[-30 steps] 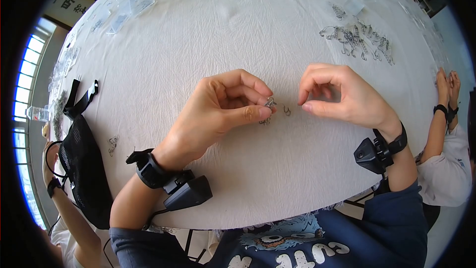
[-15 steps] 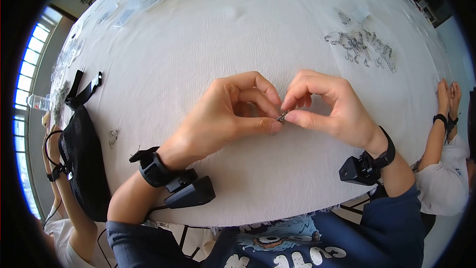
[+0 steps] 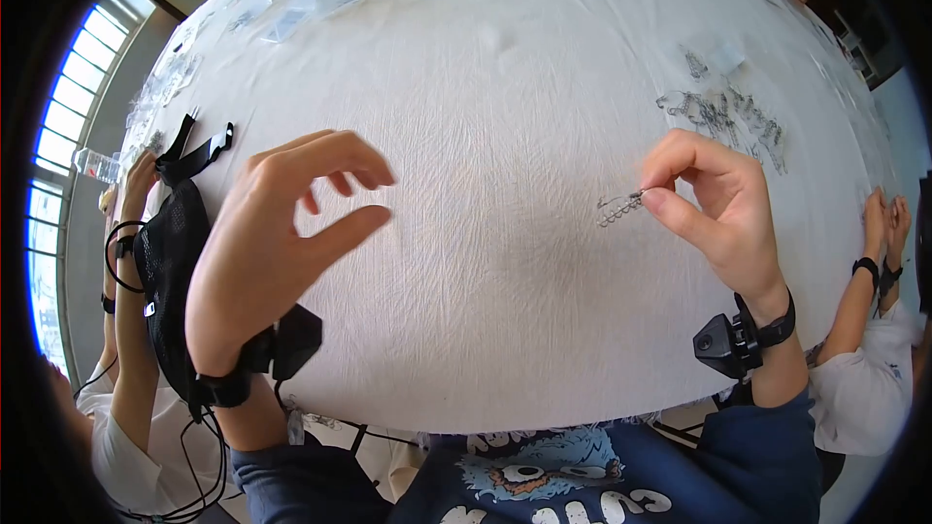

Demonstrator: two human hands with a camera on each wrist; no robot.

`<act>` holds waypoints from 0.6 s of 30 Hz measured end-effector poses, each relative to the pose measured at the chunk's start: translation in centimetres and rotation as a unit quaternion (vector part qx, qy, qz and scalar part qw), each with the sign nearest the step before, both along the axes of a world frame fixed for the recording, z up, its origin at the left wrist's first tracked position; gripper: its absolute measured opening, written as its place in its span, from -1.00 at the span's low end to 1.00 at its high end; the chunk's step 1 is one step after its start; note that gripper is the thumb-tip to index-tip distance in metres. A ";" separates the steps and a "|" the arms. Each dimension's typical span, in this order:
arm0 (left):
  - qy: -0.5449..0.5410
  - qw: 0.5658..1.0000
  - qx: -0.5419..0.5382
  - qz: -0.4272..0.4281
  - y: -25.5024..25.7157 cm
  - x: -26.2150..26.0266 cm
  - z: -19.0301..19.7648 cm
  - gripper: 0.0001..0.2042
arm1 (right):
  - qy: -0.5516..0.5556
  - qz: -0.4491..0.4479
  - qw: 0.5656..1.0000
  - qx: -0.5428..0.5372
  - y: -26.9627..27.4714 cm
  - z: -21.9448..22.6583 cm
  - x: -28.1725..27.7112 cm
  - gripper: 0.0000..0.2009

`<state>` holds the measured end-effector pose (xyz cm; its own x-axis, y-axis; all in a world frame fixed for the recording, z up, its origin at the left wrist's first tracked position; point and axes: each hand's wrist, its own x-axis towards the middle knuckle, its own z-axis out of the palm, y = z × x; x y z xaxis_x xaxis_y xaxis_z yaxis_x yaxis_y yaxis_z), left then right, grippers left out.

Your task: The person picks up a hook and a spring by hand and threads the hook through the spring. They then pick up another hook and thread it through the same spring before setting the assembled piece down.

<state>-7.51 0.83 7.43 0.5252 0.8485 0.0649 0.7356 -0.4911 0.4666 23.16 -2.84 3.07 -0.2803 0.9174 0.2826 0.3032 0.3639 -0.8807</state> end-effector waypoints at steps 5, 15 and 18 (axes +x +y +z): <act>0.193 0.965 -0.005 0.178 0.3 -7.8 -1.0 -0.81 | -0.002 -0.033 0.999 0.018 0.1 0.6 0.6 -0.97; 0.153 0.972 -0.072 0.165 1.1 -12.7 -3.4 -0.83 | -0.008 -0.051 0.999 0.012 0.2 0.7 0.7 -0.94; 0.160 0.969 -0.059 0.179 0.8 -11.0 -2.4 -0.84 | 0.010 -0.070 0.997 0.016 0.4 1.0 1.2 -0.93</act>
<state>-18.48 1.58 5.02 0.1738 0.9716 -0.1606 0.9650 -0.1356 0.2243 24.36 -2.47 4.06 -0.1444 0.9377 0.3160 0.3361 0.3469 -0.8756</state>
